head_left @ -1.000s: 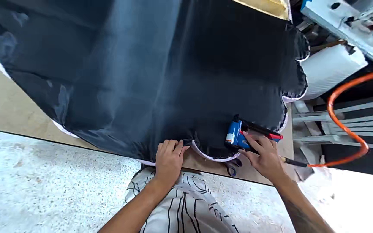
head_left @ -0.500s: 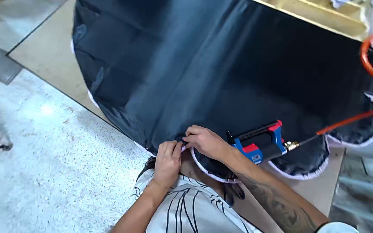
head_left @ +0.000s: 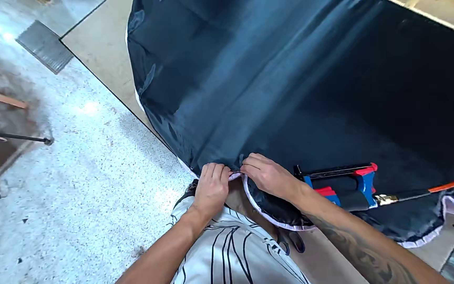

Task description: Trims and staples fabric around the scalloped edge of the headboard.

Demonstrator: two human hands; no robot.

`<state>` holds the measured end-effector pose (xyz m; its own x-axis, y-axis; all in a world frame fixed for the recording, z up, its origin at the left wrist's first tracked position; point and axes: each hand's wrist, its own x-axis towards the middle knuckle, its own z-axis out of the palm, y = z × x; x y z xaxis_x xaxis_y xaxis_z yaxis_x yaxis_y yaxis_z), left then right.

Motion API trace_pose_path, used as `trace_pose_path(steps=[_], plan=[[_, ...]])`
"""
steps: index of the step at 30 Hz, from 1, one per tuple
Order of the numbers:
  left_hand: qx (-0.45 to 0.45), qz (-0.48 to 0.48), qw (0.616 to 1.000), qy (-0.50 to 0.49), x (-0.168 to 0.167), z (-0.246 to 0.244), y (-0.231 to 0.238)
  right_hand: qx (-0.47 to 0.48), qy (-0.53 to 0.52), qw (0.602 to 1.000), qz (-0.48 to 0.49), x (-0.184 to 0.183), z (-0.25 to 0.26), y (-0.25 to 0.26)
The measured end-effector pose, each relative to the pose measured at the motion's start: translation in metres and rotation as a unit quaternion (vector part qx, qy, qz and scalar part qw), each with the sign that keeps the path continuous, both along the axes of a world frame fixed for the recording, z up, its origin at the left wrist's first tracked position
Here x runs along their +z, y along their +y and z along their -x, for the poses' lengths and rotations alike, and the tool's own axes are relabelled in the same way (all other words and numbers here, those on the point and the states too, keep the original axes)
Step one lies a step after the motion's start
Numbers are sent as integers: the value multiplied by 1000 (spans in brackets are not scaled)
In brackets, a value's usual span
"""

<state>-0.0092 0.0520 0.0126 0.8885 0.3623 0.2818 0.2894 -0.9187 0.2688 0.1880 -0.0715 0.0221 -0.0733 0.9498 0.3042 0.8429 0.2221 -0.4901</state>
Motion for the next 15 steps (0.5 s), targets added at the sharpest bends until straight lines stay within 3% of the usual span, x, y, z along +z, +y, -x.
trace_pose_path(steps=[5, 8, 15], plan=[[-82, -27, 996, 31, 1, -1, 8, 7, 3, 1000, 10, 3, -1, 1], [-118, -36, 992, 12, -1, -1, 13, -7, 8, 998, 66, 15, 1, 6], [-124, 19, 992, 3, -5, 6, 13, -21, 30, 998, 43, 2, 10, 4]])
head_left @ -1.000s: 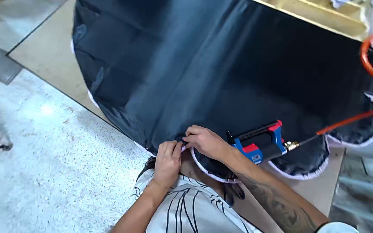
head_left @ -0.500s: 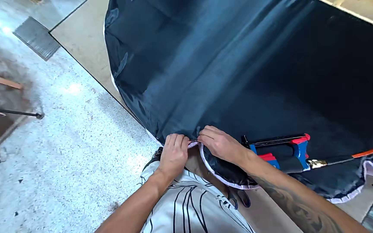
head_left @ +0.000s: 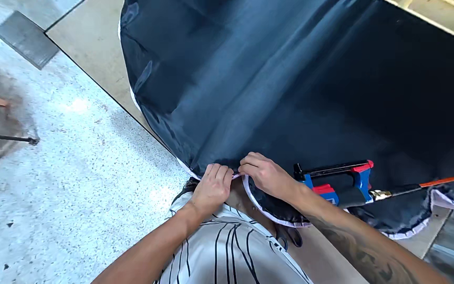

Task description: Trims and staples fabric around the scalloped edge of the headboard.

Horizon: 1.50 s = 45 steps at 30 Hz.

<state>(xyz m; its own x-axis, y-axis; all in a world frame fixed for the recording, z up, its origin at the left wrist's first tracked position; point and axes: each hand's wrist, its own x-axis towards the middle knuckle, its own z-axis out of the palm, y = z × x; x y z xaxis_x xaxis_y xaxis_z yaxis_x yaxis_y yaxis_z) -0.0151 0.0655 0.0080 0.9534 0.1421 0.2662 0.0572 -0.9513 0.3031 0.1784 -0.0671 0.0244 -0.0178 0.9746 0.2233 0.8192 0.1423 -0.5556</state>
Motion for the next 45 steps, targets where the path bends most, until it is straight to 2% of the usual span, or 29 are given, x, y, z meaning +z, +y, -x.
trace_pose_path(steps=[4, 7, 9, 14, 16, 19, 22, 24, 27, 30, 33, 35, 38, 42, 45], plan=[[-15, 37, 999, 2, 3, 1, 5, -13, -38, 999, -15, -6, 6, -2], [12, 73, 997, 28, 10, -3, 17, -14, -63, 997, -29, -8, 7, 0], [-20, 32, 995, 95, 9, -5, 20, -18, -71, 996, -46, -9, 10, -1], [-113, -25, 988, 105, -8, -1, 21, -20, -85, 996, -4, 5, 16, -17], [-140, -25, 984, 111, -9, -1, 24, -114, -58, 992, 20, 29, 18, -41], [-157, -12, 982, 106, -14, 0, 25, -326, -79, 936, 105, 70, 8, -109], [-172, -6, 980, 103, -18, 2, 26, -342, -120, 899, 247, 71, -12, -183], [-182, -18, 977, 108, -17, 3, 27, -312, -147, 892, 292, 56, -14, -201], [-182, -37, 977, 109, -17, 3, 27, -284, -196, 891, 295, 45, -24, -188], [-182, -26, 977, 104, -16, 4, 28, -252, -181, 891, 331, 69, -22, -174], [-180, -13, 978, 101, -19, 4, 28, -321, -112, 886, 316, 102, 23, -155], [-171, -8, 981, 96, -21, 5, 27, -395, -60, 878, 264, 112, 57, -135], [-162, -7, 982, 97, -23, 4, 24, -473, 6, 859, 195, 105, 95, -103], [-162, -2, 983, 89, -24, 6, 24, -523, 26, 829, 198, 90, 114, -70], [-176, -26, 981, 83, -25, 8, 27, -528, 23, 823, 208, 87, 117, -56]])
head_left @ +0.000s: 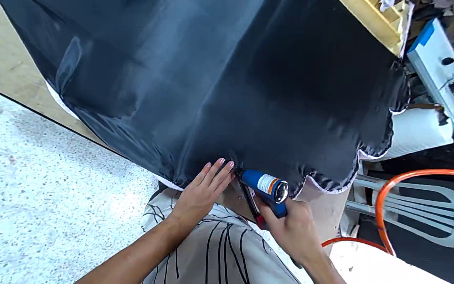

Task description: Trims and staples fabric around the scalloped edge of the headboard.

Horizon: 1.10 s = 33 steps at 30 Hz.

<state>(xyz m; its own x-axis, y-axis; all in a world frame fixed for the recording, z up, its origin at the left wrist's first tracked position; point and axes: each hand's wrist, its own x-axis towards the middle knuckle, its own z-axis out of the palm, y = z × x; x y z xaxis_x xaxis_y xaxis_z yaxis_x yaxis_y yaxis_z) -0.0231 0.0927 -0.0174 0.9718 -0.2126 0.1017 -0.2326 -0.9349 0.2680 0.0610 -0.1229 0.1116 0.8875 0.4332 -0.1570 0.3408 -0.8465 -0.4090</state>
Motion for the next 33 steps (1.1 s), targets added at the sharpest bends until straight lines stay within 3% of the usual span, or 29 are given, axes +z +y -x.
trace_pose_path(steps=[17, 20, 23, 28, 33], plan=[[-16, 24, 1000, 10, 2, -1, 3, -11, -1, 996, 90, -6, 12, 21], [-32, 59, 998, 6, 2, 5, 7, -12, -5, 998, 68, -1, 9, 15], [-11, 157, 988, 13, 4, 22, 15, -24, -14, 999, 33, 15, 9, 1], [13, 101, 995, 11, -5, 34, 7, -53, 76, 996, -10, 34, 9, -3], [8, 53, 998, 21, -3, 39, 4, -37, 107, 994, -3, 20, 10, 17]])
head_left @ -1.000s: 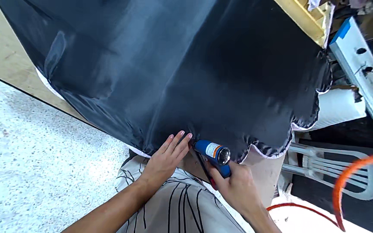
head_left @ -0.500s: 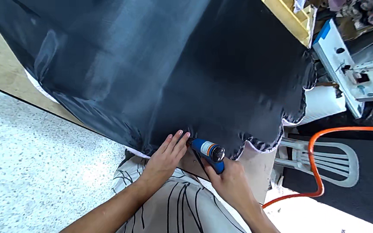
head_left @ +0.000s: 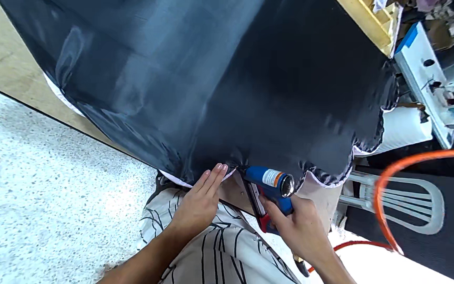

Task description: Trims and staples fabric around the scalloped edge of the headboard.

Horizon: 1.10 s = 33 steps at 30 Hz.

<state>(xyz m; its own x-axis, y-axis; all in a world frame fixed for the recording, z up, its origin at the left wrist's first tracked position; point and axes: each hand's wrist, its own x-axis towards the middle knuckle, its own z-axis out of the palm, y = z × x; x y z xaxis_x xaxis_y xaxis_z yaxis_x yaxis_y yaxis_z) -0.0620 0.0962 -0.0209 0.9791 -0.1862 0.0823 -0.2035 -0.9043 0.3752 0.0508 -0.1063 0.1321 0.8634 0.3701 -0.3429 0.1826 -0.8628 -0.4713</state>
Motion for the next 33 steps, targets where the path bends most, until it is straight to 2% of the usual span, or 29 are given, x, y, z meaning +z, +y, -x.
trace_pose_path(steps=[5, 7, 9, 11, 14, 24, 30, 33], plan=[[-29, -4, 1000, 0, -2, 7, -1, 28, -70, 997, 31, -13, 7, 12], [-23, 57, 998, -19, 2, 6, 3, 32, -89, 995, 43, -14, 10, 12], [28, 148, 986, -71, 8, -2, 9, 36, -111, 992, 51, -14, 11, 9], [126, 198, 964, -123, 18, -15, 6, 33, -124, 990, 65, -13, 14, 4], [203, 172, 959, -99, 21, -25, -4, 13, -125, 989, 80, -7, 19, -8], [270, 118, 942, -159, 21, -38, -23, -14, -74, 997, 30, -12, 21, -33], [198, 51, 974, -97, 30, -43, -18, 27, -69, 997, -3, -9, 11, -17], [147, 20, 982, -116, 29, -43, -10, 38, -74, 997, 3, -12, 4, -6]])
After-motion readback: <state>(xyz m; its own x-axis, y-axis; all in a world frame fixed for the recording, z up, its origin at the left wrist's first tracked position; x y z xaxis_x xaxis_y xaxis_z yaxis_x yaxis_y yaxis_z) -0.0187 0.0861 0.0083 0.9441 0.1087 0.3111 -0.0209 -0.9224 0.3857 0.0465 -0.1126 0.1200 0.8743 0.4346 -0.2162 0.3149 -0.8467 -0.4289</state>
